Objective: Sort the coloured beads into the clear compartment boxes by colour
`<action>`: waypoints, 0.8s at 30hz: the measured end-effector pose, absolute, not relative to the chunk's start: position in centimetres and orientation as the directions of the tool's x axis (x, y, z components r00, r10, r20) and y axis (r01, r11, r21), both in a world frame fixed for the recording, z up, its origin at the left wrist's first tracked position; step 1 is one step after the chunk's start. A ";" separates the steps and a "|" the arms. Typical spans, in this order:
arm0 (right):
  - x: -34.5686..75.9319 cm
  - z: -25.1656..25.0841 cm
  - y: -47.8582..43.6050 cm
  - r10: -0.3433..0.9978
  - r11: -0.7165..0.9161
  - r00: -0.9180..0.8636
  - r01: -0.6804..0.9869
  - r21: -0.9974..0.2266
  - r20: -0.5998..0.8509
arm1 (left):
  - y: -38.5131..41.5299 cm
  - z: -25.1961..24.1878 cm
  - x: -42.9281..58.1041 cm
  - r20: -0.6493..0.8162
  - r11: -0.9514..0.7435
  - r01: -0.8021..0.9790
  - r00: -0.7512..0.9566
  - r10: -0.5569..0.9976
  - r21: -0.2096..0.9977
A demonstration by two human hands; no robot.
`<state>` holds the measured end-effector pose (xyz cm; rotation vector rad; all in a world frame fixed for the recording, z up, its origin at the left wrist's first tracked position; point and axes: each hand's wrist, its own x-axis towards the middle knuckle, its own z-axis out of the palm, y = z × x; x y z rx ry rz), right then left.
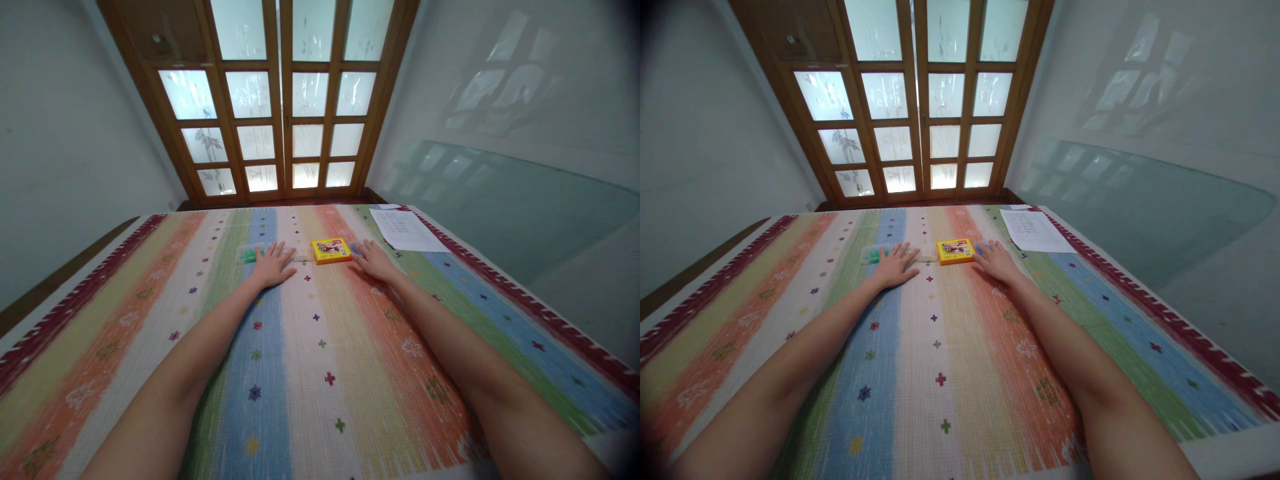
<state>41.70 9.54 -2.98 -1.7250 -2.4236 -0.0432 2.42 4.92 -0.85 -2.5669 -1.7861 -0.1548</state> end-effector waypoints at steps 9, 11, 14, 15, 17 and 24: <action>39.2 -3.0 9.4 0.969 0.159 -0.151 0.987 -0.027 0.198 | 6.1 -1.1 2.6 0.163 -0.398 0.914 0.381 0.910 0.082; 39.3 -2.9 9.8 0.972 0.153 -0.146 0.988 -0.024 0.187 | 6.2 -1.2 2.6 0.215 -0.388 0.916 0.361 0.907 0.097; 39.6 -3.0 10.1 0.969 0.161 -0.154 0.987 -0.022 0.196 | 6.1 -1.3 1.9 0.312 -0.358 0.927 0.310 0.898 0.110; 39.7 -3.1 10.1 0.967 0.163 -0.155 0.986 -0.024 0.204 | 5.9 -1.3 1.4 0.337 -0.345 0.932 0.292 0.895 0.108; 39.8 -3.4 10.1 0.965 0.163 -0.154 0.986 -0.023 0.211 | 5.7 -1.5 0.5 0.371 -0.304 0.947 0.248 0.895 0.102; 38.3 -2.9 9.9 0.950 0.181 -0.170 0.983 -0.019 0.260 | 5.2 -1.7 -0.9 0.296 -0.179 0.978 0.140 0.945 0.107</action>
